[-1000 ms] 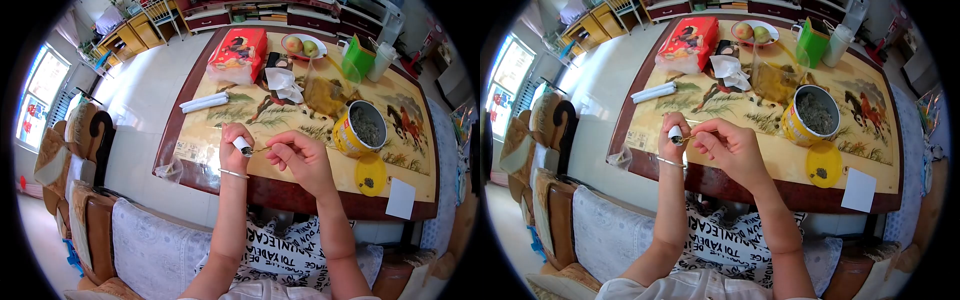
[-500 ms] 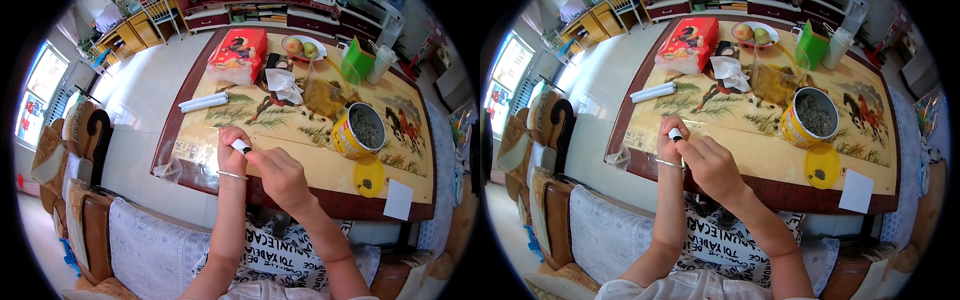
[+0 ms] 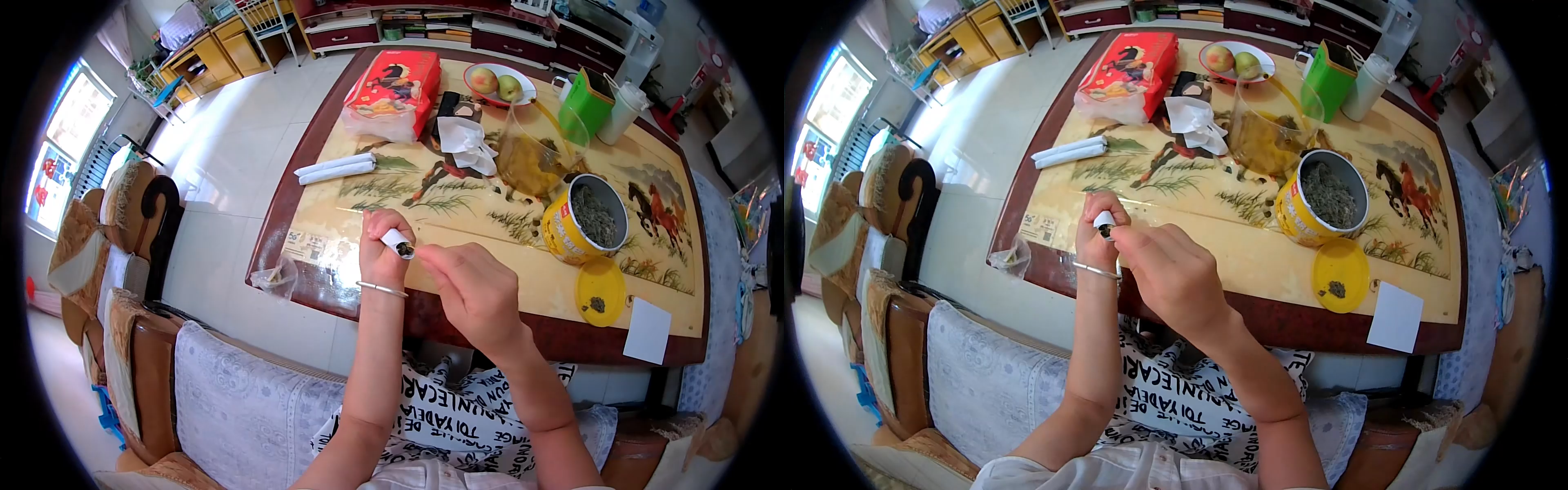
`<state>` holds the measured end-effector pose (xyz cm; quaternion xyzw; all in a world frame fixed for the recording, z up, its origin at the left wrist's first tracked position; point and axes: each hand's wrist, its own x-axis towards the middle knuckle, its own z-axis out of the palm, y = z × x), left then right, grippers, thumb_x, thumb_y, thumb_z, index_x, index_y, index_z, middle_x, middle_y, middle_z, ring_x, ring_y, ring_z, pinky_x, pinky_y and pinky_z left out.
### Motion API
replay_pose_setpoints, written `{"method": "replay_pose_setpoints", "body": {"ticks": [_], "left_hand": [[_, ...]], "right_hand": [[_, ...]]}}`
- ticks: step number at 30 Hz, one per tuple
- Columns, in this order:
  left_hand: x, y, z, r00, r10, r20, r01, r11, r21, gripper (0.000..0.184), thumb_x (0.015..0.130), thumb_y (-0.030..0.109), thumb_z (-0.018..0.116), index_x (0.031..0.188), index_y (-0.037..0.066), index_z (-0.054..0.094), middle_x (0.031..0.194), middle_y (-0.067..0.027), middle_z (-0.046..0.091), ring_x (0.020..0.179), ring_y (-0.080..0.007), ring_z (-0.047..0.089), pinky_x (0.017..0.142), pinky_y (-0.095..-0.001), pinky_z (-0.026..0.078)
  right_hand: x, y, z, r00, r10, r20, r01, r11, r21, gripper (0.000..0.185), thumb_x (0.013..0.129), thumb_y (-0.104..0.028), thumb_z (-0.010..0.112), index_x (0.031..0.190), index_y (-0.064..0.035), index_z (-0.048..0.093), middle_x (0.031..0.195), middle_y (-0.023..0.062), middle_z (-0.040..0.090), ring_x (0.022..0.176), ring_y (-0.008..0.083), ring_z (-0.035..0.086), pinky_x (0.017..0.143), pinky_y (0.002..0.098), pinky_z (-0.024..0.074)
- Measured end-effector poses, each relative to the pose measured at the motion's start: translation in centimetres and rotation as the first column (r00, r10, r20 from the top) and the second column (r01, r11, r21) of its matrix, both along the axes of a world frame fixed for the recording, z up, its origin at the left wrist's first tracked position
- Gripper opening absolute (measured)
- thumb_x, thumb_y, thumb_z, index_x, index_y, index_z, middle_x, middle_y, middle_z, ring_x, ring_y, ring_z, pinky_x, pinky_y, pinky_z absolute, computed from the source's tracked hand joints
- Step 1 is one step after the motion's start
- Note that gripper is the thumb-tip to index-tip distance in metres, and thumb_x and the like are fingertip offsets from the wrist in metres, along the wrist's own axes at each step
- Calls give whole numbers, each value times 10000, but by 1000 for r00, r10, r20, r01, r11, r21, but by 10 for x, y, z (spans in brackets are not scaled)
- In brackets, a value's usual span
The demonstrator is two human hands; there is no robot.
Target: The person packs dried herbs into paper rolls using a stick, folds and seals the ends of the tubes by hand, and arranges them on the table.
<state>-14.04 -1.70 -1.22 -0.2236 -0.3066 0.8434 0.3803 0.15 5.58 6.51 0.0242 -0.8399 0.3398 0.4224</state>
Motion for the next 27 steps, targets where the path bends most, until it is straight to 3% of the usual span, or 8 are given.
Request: {"method": "replay_pose_setpoints", "body": {"ticks": [7, 17, 22, 24, 25, 27], "left_hand": [[-3, -2, 1, 999, 17, 50, -16, 999, -30, 301, 941, 146, 517, 672, 71, 404, 568, -18, 385, 459, -117, 398, 443, -240, 390], [-3, -6, -1, 997, 65, 35, -64, 997, -45, 334, 959, 187, 508, 664, 75, 398, 553, -18, 374, 466, -122, 390, 453, -239, 388], [-5, -7, -1, 999, 52, 16, -51, 996, -69, 352, 976, 200, 479, 660, 73, 395, 547, -17, 369, 474, -123, 392, 461, -237, 389], [-4, -6, 1, 999, 34, -13, -35, 995, -90, 462, 1013, 360, 394, 655, 68, 395, 535, -5, 375, 451, -108, 374, 456, -231, 383], [-4, -5, 0, 999, 35, -14, -36, 995, -88, 462, 1013, 360, 394, 655, 68, 395, 535, -5, 375, 451, -108, 374, 456, -231, 383], [-3, -5, -2, 998, 59, -2, -59, 998, -13, 363, 990, 216, 451, 663, 72, 389, 550, -19, 380, 479, -121, 396, 463, -235, 386]], "right_hand": [[-3, -2, -8, 997, -37, -73, 54, 965, 256, 327, 697, 23, 640, 1021, -6, 614, 733, 64, 543, 628, 217, 545, 556, 314, 474], [-7, -6, -15, 999, -27, 19, 20, 959, 284, 326, 703, 6, 625, 1028, -14, 608, 721, 61, 526, 624, 209, 529, 568, 303, 473], [-9, -2, -8, 999, 19, 51, -28, 985, 173, 286, 721, 7, 644, 1002, -38, 613, 730, 71, 573, 652, 234, 568, 580, 323, 479], [-4, 2, -2, 999, 13, 36, -16, 996, 89, 272, 730, 18, 652, 993, -41, 618, 727, 77, 588, 653, 241, 580, 577, 330, 479], [-2, 4, 3, 1000, 7, 24, -7, 1000, 5, 258, 739, 28, 660, 984, -43, 624, 724, 82, 603, 654, 248, 591, 573, 338, 479], [3, 5, 10, 999, 5, 33, -2, 998, -70, 227, 749, 42, 667, 960, -37, 633, 720, 95, 617, 642, 259, 601, 562, 344, 478]]}}
